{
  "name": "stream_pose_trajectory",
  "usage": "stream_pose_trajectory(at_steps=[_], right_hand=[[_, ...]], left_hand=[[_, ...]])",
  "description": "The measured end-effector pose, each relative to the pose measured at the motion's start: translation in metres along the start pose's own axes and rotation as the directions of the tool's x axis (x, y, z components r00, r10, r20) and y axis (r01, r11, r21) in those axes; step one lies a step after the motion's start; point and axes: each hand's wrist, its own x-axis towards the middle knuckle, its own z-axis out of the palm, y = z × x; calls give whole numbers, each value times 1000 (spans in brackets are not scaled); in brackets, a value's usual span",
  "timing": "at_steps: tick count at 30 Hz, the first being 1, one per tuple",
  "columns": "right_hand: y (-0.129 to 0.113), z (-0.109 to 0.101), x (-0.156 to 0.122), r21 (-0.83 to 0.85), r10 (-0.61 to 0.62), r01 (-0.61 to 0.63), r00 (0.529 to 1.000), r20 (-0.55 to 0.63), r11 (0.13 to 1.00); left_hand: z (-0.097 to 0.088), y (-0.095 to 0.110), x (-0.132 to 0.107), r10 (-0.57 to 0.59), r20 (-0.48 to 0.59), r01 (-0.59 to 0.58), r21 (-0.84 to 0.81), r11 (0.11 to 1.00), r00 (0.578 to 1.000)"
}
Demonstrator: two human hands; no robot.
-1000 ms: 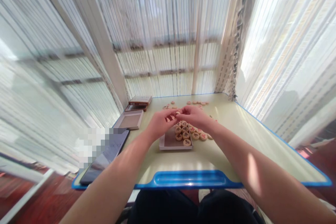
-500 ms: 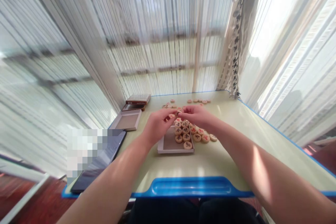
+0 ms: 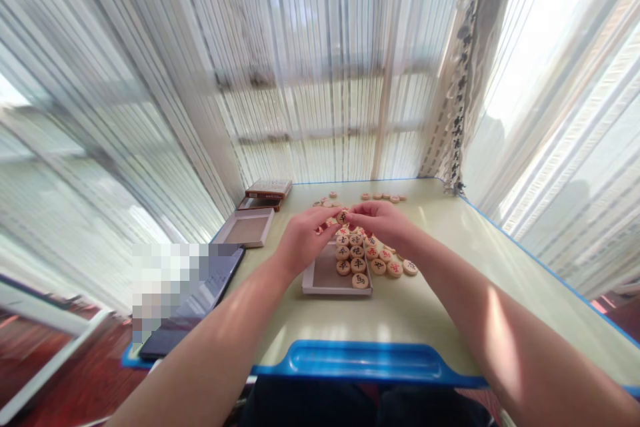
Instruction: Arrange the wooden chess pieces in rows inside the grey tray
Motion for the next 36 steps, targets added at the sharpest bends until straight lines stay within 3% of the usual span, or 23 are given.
stream_pose_trajectory(at_steps=[6, 11, 13, 14, 17, 19, 21, 24, 26, 29, 33, 36], right_hand=[[5, -6, 3, 17, 19, -19, 1000, -7, 1000], [-7, -26, -8, -160, -15, 17, 1000, 13, 987], [-17, -35, -20, -243, 38, -13, 995, 97, 970], [-21, -36, -27, -290, 44, -18, 996, 83, 957], [-24, -26, -44, -407, -89, 60, 995, -54, 911], [-16, -11, -50, -456, -227, 106, 949, -219, 884], [-4, 5, -51, -481, -365, 176, 869, -335, 859], [14, 18, -47, -603, -513, 269, 812, -277, 751], [21, 20, -45, -633, -533, 257, 793, -293, 730], [22, 23, -41, -662, -527, 246, 809, -262, 708], [18, 33, -39, -663, -594, 296, 754, -280, 688], [16, 38, -41, -650, -648, 369, 717, -256, 665]], left_hand=[[-2, -14, 5, -33, 23, 30, 97, 995, 999], [-4, -21, 5, -76, 48, 70, 117, 991, 996], [-4, -20, 5, -80, 70, 72, 115, 991, 994], [-4, -19, 5, -77, 81, 68, 111, 991, 994], [-4, -13, 5, -58, 102, 49, 86, 995, 993], [-4, -9, 5, -32, 93, 27, 64, 998, 995], [-3, -6, 4, -2, 75, -1, 38, 999, 997], [1, -6, 3, 3, 80, -4, 15, 1000, 997], [3, -7, 2, -5, 103, 3, 20, 1000, 995], [5, -5, 3, -2, 135, -2, 36, 999, 991], [-3, -1, 4, -46, 182, 35, 64, 997, 982], [-15, 1, 1, -108, 217, 66, 193, 979, 970]])
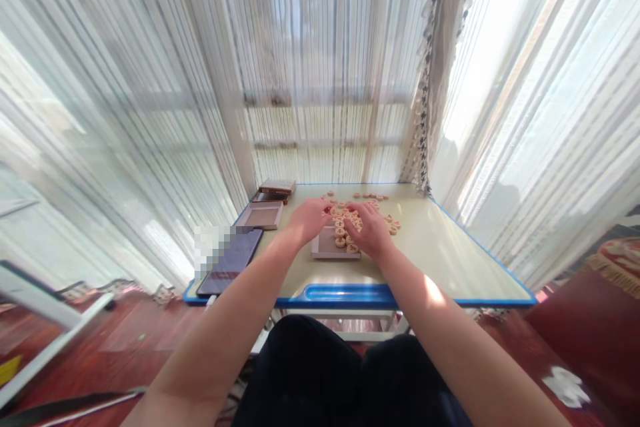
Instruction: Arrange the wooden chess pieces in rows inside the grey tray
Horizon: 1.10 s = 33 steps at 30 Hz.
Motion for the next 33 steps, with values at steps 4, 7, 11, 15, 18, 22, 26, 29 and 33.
stream_pose_trajectory(at_steps=[4, 7, 11, 15, 18, 22, 26, 29, 33], right_hand=[[-2, -4, -1, 41, -31, 30, 1000, 2, 999], [-3, -5, -2, 58, -17, 14, 998, 57, 998], [-4, -5, -4, 77, -2, -4, 997, 83, 997], [-3, -5, -5, 61, 3, -7, 997, 72, 998], [-3, -5, -6, 47, -8, 3, 994, 108, 999], [-3, -7, -6, 59, -30, 24, 994, 102, 998], [-4, -10, -6, 72, -11, 9, 999, 33, 997], [-6, -12, -6, 55, -2, 1, 1000, 26, 998], [-7, -13, -7, 30, -4, 4, 1000, 1, 1000]], left_hand=[[-3, -1, -17, 8, -11, -8, 8, 1000, 1000], [3, 0, -30, 36, -36, -38, -63, 997, 999], [10, 1, -38, 11, -109, -16, -47, 999, 994], [12, 3, -40, 37, -52, -42, -92, 995, 998], [12, 6, -42, 71, 38, -66, -116, 991, 997], [13, 10, -43, 94, 106, -81, -121, 989, 990], [16, 10, -44, 71, 119, -54, -141, 989, 990], [17, 10, -43, 33, 134, -11, -160, 987, 990], [18, 11, -42, -60, 123, 80, -162, 984, 991]])
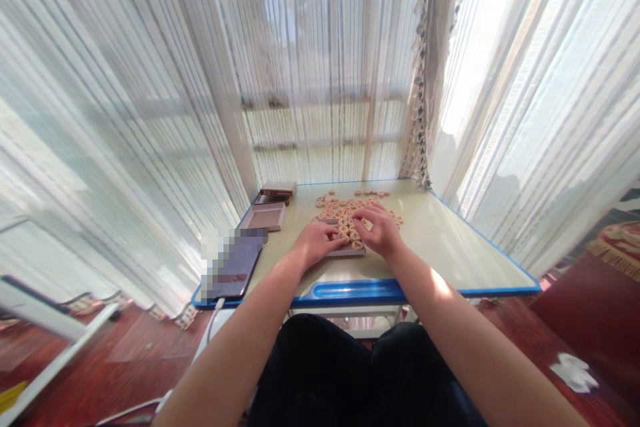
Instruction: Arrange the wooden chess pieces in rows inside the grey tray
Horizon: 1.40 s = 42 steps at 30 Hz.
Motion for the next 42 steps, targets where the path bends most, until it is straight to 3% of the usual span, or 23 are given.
stream_pose_trajectory(at_steps=[4, 15, 22, 42], right_hand=[[3, 3, 0, 18, -56, 56, 998, -10, 998], [6, 8, 0, -51, -114, 131, 962, 248, 990], [8, 10, -2, -59, -66, 83, 968, 241, 995], [13, 13, -2, -35, -62, 72, 972, 225, 997]], left_hand=[[0, 1, 1, -50, 15, 51, -19, 999, 999], [1, -3, 0, -65, 57, 70, -85, 994, 996], [1, -2, 0, -52, 91, 61, -94, 994, 994], [6, -7, 0, -64, 51, 66, -47, 997, 997]])
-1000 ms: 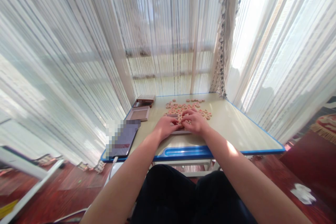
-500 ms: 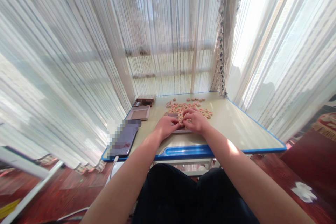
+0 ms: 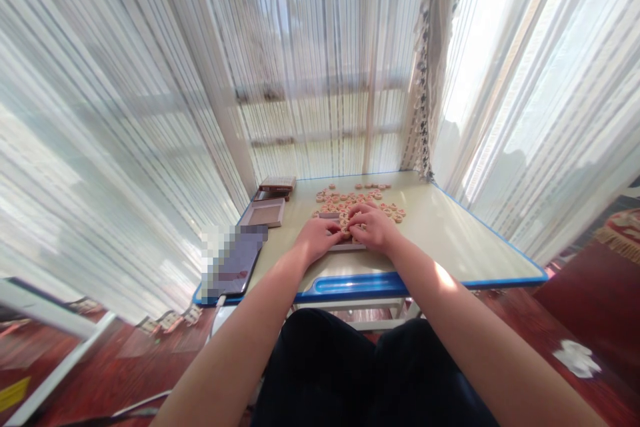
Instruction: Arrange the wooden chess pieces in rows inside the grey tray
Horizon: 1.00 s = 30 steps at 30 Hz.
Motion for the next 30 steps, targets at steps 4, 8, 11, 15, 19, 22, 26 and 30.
stream_pose_trajectory(at_steps=[4, 8, 11, 15, 19, 22, 26, 30], right_hand=[[1, 1, 0, 5, -9, 9, 1000, -2, 1000], [0, 1, 0, 18, 2, -2, 1000, 3, 1000], [-1, 0, 0, 30, 6, -6, 1000, 11, 1000], [-1, -1, 0, 49, 9, -10, 1000, 19, 999], [-1, -1, 0, 60, 32, -33, 999, 14, 998], [-2, -2, 1, 67, 39, -41, 999, 26, 997], [-3, -3, 1, 80, 58, -59, 998, 11, 995], [-3, -3, 0, 92, 56, -57, 998, 5, 994]], left_hand=[[0, -2, 0, 5, -3, -5, 4, 1000, 1000], [-2, 1, -1, 6, 19, -6, -8, 1000, 1000], [-3, 4, -2, -10, 26, 11, -26, 1000, 1000], [-3, 5, -2, -26, 12, 27, -32, 999, 1000], [-3, 5, -2, -22, 11, 23, -20, 1000, 1000], [-3, 6, -3, -30, 2, 30, -8, 1000, 1000], [-4, 8, -4, -3, -7, 4, 17, 1000, 1000], [-4, 10, -4, 74, -45, -69, 107, 992, 996]])
